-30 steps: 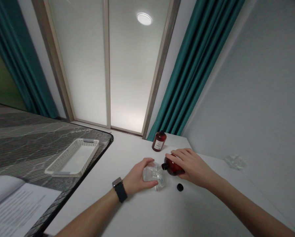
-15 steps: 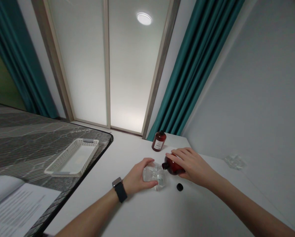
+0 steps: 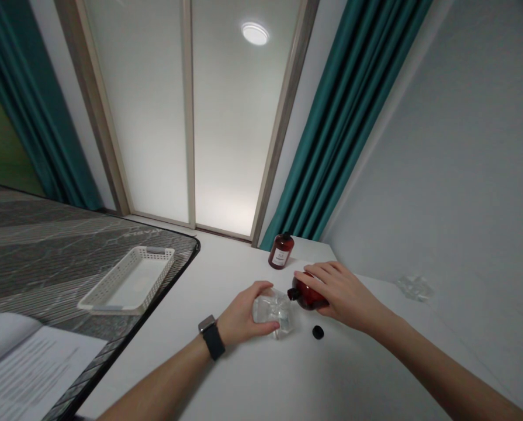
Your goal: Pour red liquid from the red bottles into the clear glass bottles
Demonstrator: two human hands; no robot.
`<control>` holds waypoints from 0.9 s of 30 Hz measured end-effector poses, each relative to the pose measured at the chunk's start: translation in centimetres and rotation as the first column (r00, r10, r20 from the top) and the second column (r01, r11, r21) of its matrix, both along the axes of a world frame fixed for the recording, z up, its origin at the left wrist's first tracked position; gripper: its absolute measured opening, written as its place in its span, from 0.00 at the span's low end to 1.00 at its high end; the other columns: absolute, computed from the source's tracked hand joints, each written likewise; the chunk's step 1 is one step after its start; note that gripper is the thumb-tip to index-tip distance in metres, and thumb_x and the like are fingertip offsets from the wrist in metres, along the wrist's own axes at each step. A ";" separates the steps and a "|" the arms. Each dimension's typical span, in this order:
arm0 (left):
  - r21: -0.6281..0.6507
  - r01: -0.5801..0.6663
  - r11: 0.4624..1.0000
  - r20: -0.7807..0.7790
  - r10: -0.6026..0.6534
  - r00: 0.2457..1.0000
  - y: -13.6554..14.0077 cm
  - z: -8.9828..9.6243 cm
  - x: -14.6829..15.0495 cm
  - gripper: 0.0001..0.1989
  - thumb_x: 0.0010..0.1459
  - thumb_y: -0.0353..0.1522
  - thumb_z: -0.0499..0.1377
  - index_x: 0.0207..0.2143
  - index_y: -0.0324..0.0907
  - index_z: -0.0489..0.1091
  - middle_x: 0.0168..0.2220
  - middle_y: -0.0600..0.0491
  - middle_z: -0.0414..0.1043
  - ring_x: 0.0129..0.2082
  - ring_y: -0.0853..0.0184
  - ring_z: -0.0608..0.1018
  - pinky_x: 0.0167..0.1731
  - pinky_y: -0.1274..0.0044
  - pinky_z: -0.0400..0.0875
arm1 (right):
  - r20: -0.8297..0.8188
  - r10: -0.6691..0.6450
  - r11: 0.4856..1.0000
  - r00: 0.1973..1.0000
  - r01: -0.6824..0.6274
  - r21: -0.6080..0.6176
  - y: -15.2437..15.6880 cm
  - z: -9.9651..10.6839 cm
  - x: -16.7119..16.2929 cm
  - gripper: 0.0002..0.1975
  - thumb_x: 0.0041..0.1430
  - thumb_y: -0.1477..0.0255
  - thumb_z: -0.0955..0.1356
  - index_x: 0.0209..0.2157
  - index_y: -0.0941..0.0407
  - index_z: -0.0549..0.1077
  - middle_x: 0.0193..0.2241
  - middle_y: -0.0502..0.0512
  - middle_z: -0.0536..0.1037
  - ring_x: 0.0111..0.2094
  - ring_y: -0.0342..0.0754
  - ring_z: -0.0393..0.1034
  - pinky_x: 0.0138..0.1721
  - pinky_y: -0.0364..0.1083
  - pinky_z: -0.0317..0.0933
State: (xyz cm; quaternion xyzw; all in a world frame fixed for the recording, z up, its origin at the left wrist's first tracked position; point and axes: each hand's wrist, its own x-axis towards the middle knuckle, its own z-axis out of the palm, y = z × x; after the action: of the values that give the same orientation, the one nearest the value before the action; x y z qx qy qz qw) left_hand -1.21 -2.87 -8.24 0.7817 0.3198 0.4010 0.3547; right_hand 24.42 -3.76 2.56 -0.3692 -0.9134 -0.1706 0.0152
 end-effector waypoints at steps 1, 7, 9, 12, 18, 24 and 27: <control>0.000 -0.001 1.000 -0.005 0.001 1.000 0.0 0.0 0.0 0.33 0.47 0.36 0.69 0.54 0.42 0.60 0.49 0.46 0.73 0.48 0.56 0.76 0.50 0.64 0.70 | 0.002 -0.002 1.000 1.000 0.002 -0.001 0.0 0.0 0.0 0.38 0.47 0.77 0.74 0.59 0.51 0.61 0.54 0.59 0.73 0.51 0.59 0.67 0.51 0.57 0.59; 0.001 -0.005 1.000 -0.012 0.005 1.000 -0.1 0.3 0.0 0.33 0.47 0.36 0.68 0.54 0.42 0.61 0.49 0.46 0.73 0.48 0.56 0.76 0.50 0.65 0.69 | 0.015 -0.003 1.000 1.000 0.003 0.004 -0.2 0.2 -0.1 0.38 0.47 0.77 0.74 0.60 0.51 0.61 0.54 0.60 0.73 0.52 0.59 0.67 0.51 0.57 0.59; 0.002 -0.002 1.000 -0.008 0.002 1.000 -0.1 0.3 0.0 0.33 0.47 0.36 0.68 0.54 0.42 0.61 0.49 0.47 0.73 0.48 0.56 0.76 0.50 0.65 0.70 | 0.020 -0.004 1.000 1.000 0.004 0.010 -0.2 0.3 -0.1 0.38 0.47 0.77 0.74 0.60 0.51 0.61 0.54 0.59 0.73 0.51 0.59 0.67 0.51 0.57 0.59; 0.004 -0.003 1.000 -0.006 0.003 1.000 -0.1 0.3 0.0 0.33 0.47 0.35 0.68 0.54 0.42 0.61 0.49 0.47 0.73 0.48 0.56 0.76 0.50 0.65 0.70 | 0.024 -0.004 1.000 1.000 0.003 0.017 -0.2 0.2 -0.1 0.38 0.47 0.77 0.74 0.59 0.50 0.61 0.53 0.59 0.73 0.51 0.59 0.68 0.50 0.56 0.59; 0.004 -0.006 1.000 -0.014 0.006 1.000 0.0 0.1 -0.1 0.33 0.47 0.36 0.68 0.54 0.42 0.60 0.49 0.46 0.73 0.48 0.56 0.76 0.50 0.65 0.70 | 0.026 -0.005 1.000 1.000 0.004 0.027 -0.1 0.2 -0.1 0.38 0.46 0.75 0.75 0.59 0.51 0.61 0.53 0.59 0.74 0.50 0.58 0.68 0.50 0.56 0.59; 0.001 -0.002 1.000 -0.021 0.002 1.000 -0.1 0.2 -0.1 0.33 0.47 0.36 0.68 0.54 0.42 0.60 0.49 0.46 0.73 0.48 0.56 0.76 0.50 0.65 0.69 | 0.024 -0.003 1.000 1.000 0.002 0.026 -0.2 0.2 0.1 0.38 0.47 0.76 0.75 0.59 0.51 0.61 0.53 0.59 0.73 0.51 0.58 0.68 0.51 0.56 0.59; 0.002 -0.010 1.000 -0.022 0.010 1.000 -0.1 0.2 -0.1 0.33 0.47 0.37 0.68 0.54 0.42 0.61 0.49 0.46 0.73 0.48 0.55 0.76 0.50 0.64 0.70 | 0.024 -0.003 1.000 1.000 0.002 0.028 -0.2 0.3 0.0 0.37 0.47 0.76 0.75 0.59 0.52 0.61 0.53 0.59 0.74 0.51 0.58 0.68 0.51 0.56 0.60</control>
State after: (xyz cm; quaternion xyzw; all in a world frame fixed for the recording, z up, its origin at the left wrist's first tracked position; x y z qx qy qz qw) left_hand -1.30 -2.98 -8.00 0.7848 0.3273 0.3944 0.3486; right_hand 24.43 -3.99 2.89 -0.3679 -0.9106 -0.1880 0.0091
